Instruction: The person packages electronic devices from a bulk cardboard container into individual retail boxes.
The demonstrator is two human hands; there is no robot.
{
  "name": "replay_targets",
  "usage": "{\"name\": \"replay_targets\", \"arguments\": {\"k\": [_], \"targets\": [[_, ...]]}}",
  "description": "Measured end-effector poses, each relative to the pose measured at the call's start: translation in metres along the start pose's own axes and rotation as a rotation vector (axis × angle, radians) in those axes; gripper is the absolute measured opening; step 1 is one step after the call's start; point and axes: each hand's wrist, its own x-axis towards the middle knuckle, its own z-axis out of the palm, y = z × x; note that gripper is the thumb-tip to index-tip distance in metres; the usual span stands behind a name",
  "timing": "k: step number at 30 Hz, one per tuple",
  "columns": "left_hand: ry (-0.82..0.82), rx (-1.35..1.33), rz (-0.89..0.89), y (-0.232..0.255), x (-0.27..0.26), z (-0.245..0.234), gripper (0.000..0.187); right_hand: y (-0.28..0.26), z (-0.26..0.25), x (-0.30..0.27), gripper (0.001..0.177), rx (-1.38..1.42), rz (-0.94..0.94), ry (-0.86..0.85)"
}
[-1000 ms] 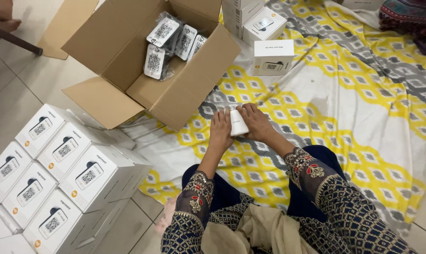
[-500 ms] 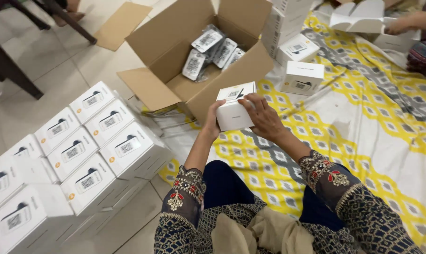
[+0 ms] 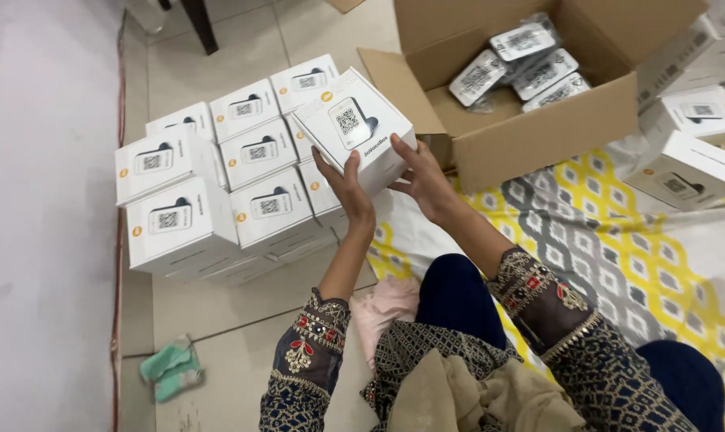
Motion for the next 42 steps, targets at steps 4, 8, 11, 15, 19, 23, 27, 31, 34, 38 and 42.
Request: {"name": "replay_targets", "arguments": {"k": [4,8,11,15,19,23,27,31,34,38,42], "targets": [[0.075,0.194,0.133,-0.008,0.010,-0.057,0.098,0.043,0.053,0.038,0.096,-0.175,0.088,0.054],[0.164,0.634,0.312,-0.003,0.037,-0.110,0.095,0.076,0.087,0.059,0.110,-0.164,0.219,0.107],[0.128,0.897,0.530,0.038,0.049,-0.136,0.086,0.080,0.102,0.061,0.113,-0.276,0.236,0.025],[-0.162,1.102,0.616,0.044,0.074,-0.172,0.054,0.088,0.114,0.072,0.129,-0.464,0.264,-0.126],[-0.182,1.201,0.618,0.047,0.072,-0.171,0.051,0.119,0.119,0.092,0.126,-0.682,0.150,-0.019],[-0.064,1.316,0.600,0.036,0.067,-0.163,0.052,0.148,0.122,0.106,0.097,-0.423,-0.108,-0.148],[0.008,1.327,0.570,0.032,0.072,-0.161,0.053,0.125,0.138,0.094,0.082,-0.068,0.008,-0.211],[0.026,1.388,0.554,0.032,0.070,-0.154,0.054,0.122,0.137,0.088,0.080,-0.014,0.051,-0.226],[0.049,1.383,0.553,0.031,0.069,-0.150,0.054,0.131,0.133,0.092,0.077,0.063,-0.006,-0.255],[0.062,1.371,0.559,0.025,0.069,-0.142,0.055,0.136,0.133,0.092,0.076,0.206,-0.023,-0.260],[0.063,1.371,0.555,0.023,0.069,-0.135,0.054,0.147,0.127,0.105,0.076,0.149,-0.074,-0.273]]}}
